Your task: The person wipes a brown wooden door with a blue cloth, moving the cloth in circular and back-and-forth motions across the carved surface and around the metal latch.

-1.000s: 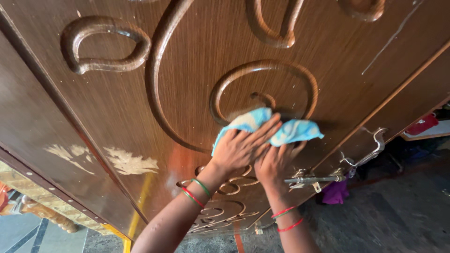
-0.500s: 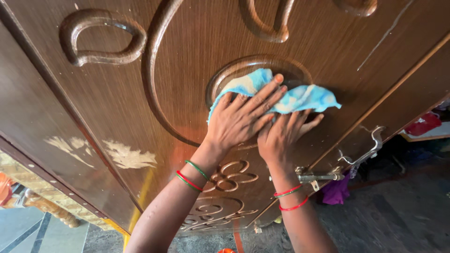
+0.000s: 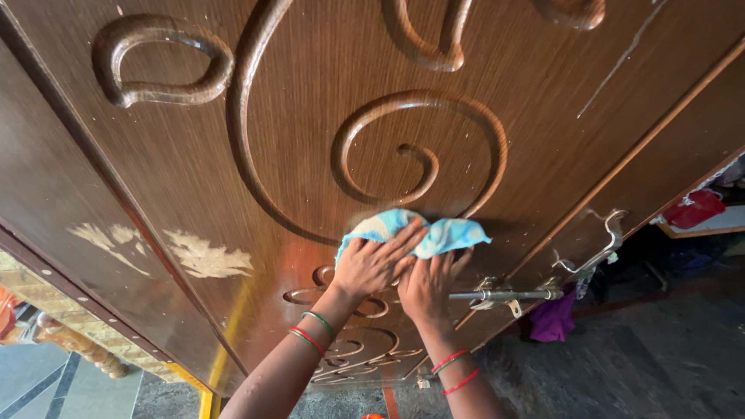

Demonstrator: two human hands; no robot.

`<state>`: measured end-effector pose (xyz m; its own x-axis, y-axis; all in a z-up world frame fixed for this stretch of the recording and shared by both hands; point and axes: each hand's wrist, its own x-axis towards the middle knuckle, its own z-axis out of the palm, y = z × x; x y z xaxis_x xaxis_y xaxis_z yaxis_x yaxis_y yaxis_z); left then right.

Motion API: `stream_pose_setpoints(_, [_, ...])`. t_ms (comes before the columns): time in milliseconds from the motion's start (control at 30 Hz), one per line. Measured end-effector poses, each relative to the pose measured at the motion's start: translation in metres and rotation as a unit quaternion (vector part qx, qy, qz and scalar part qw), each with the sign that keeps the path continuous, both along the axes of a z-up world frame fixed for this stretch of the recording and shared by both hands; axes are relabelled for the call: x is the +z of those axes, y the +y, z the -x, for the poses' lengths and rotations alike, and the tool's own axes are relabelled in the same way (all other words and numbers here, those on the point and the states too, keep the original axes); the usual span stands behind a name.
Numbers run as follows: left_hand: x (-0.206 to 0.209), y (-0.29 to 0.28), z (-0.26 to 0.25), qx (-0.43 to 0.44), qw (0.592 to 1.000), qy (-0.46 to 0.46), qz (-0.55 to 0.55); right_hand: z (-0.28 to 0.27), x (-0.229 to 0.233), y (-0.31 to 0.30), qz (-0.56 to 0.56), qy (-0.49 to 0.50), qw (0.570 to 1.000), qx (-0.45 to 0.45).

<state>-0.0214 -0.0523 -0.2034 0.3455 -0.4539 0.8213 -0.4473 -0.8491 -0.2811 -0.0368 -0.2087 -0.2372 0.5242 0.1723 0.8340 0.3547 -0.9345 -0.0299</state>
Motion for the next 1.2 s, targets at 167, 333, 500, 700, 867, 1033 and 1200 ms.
stream_pose_setpoints(167, [0.014,0.004,0.010,-0.022,0.997,0.061,-0.030,0.008,0.002,-0.008,-0.002,0.013,1.000,0.006])
stream_pose_setpoints(333, [0.081,-0.004,0.009,-0.043,0.999,0.002,-0.012,-0.009,0.057,-0.014,-0.029,-0.067,0.997,0.010])
stream_pose_setpoints(500, [0.139,-0.006,-0.003,-0.011,0.998,-0.055,0.023,-0.026,0.127,-0.024,0.019,-0.054,0.998,-0.011])
stream_pose_setpoints(700, [0.121,0.001,-0.007,0.082,0.986,-0.033,0.143,-0.030,0.166,0.004,0.078,-0.099,0.992,0.022])
stream_pose_setpoints(867, [0.069,-0.002,-0.018,0.096,0.958,0.011,0.268,-0.023,0.174,0.016,0.126,-0.080,0.984,0.099])
stream_pose_setpoints(1033, [0.015,-0.014,-0.031,0.093,0.946,0.022,0.308,-0.024,0.151,0.006,0.167,-0.018,0.976,0.140])
stream_pose_setpoints(1200, [-0.026,-0.033,-0.024,0.080,0.960,0.076,0.259,-0.027,0.101,-0.018,0.144,-0.022,0.983,0.114])
